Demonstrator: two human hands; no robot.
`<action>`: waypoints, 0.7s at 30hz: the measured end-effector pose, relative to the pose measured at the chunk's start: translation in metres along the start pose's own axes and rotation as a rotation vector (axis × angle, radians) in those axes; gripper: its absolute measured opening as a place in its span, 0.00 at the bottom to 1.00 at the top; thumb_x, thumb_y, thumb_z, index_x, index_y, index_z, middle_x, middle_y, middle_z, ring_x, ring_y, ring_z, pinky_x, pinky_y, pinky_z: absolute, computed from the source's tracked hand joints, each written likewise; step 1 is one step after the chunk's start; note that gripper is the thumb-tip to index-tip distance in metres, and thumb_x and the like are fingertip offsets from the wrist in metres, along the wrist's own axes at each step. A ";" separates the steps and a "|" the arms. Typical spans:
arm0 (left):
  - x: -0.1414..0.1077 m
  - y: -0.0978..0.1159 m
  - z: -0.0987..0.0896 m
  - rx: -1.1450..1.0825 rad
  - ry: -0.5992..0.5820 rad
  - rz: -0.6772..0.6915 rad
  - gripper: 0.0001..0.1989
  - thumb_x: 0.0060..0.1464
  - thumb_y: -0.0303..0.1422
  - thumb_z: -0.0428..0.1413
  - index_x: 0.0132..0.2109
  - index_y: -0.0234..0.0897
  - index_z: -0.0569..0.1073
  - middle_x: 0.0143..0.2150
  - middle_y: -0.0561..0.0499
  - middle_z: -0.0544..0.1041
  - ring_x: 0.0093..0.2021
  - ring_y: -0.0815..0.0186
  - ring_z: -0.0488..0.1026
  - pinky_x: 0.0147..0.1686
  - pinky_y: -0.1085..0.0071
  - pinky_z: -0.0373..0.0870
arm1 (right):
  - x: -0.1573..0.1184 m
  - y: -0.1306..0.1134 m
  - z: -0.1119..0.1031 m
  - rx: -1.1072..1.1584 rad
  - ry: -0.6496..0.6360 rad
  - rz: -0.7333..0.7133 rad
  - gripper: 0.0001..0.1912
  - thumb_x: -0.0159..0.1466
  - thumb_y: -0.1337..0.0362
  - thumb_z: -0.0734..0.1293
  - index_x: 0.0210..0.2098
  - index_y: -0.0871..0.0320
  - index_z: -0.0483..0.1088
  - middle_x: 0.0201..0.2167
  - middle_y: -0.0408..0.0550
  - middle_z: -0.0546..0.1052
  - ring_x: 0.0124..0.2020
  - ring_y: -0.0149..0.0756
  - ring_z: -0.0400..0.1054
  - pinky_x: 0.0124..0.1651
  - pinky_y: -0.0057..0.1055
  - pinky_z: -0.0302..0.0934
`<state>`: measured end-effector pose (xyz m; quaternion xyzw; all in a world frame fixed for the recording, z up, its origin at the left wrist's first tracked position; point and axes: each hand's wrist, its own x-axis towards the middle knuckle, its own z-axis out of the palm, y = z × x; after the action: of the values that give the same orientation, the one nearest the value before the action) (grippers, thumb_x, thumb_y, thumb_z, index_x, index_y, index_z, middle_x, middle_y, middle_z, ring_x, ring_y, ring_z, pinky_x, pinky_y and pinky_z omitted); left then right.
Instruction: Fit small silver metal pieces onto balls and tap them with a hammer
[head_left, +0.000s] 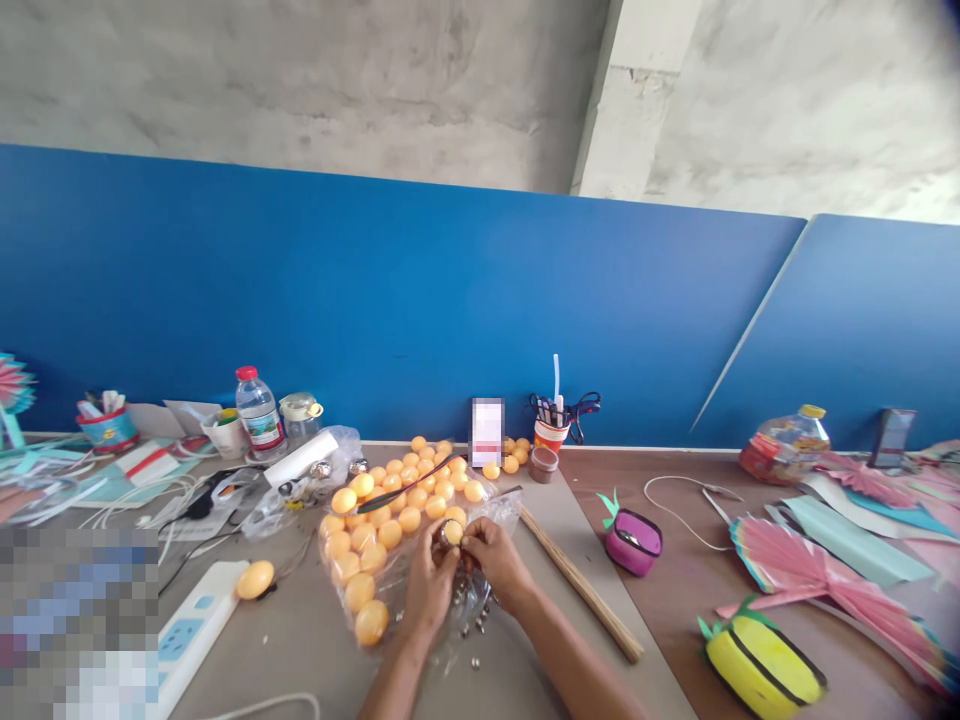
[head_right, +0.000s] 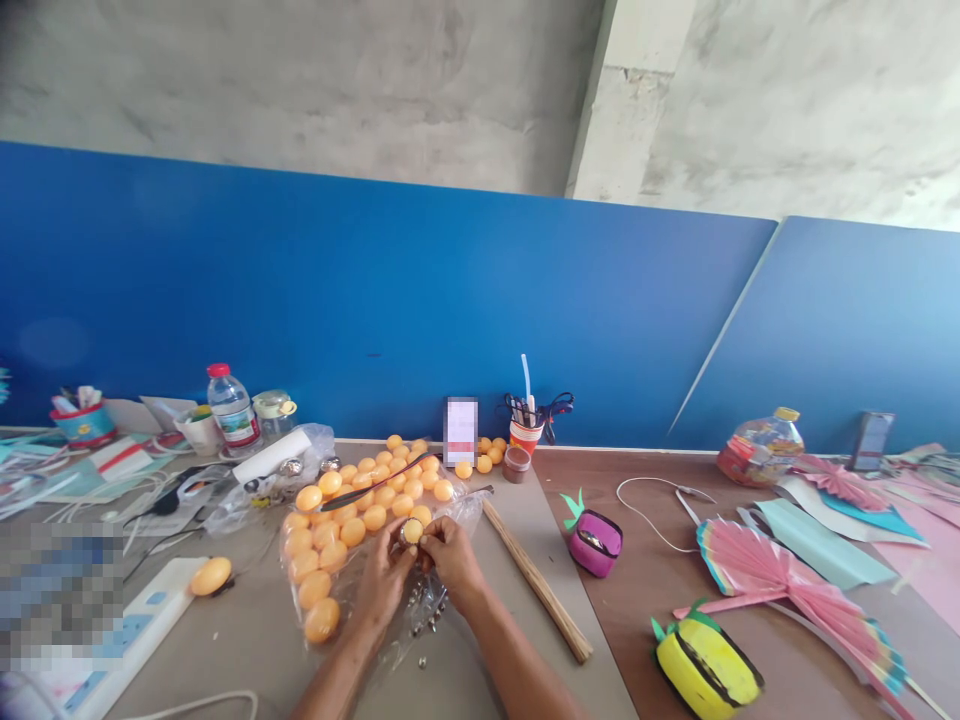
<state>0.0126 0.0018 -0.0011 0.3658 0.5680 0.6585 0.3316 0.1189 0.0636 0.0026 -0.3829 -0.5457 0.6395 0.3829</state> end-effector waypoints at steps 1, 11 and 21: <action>0.000 -0.001 0.001 -0.004 -0.001 0.001 0.23 0.43 0.34 0.61 0.48 0.36 0.72 0.47 0.43 0.77 0.48 0.52 0.74 0.52 0.54 0.66 | 0.001 0.001 0.001 -0.004 0.006 0.005 0.12 0.49 0.58 0.67 0.25 0.55 0.60 0.12 0.35 0.64 0.16 0.29 0.57 0.24 0.27 0.48; 0.003 0.007 0.007 -0.461 0.018 -0.240 0.23 0.40 0.35 0.65 0.46 0.39 0.71 0.39 0.49 0.77 0.33 0.62 0.76 0.38 0.63 0.72 | -0.005 -0.044 -0.034 0.294 -0.147 -0.048 0.19 0.50 0.50 0.70 0.31 0.56 0.64 0.20 0.36 0.63 0.16 0.22 0.45 0.23 0.27 0.44; 0.008 0.001 0.002 -0.472 0.061 -0.187 0.21 0.41 0.36 0.65 0.45 0.38 0.72 0.39 0.50 0.75 0.32 0.65 0.74 0.36 0.65 0.72 | 0.026 -0.020 -0.084 -0.263 0.288 -0.137 0.06 0.49 0.61 0.66 0.21 0.55 0.66 0.14 0.39 0.64 0.20 0.33 0.57 0.26 0.30 0.51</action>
<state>0.0102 0.0091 0.0010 0.2040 0.4396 0.7500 0.4501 0.1860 0.1235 0.0117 -0.4789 -0.5891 0.4739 0.4462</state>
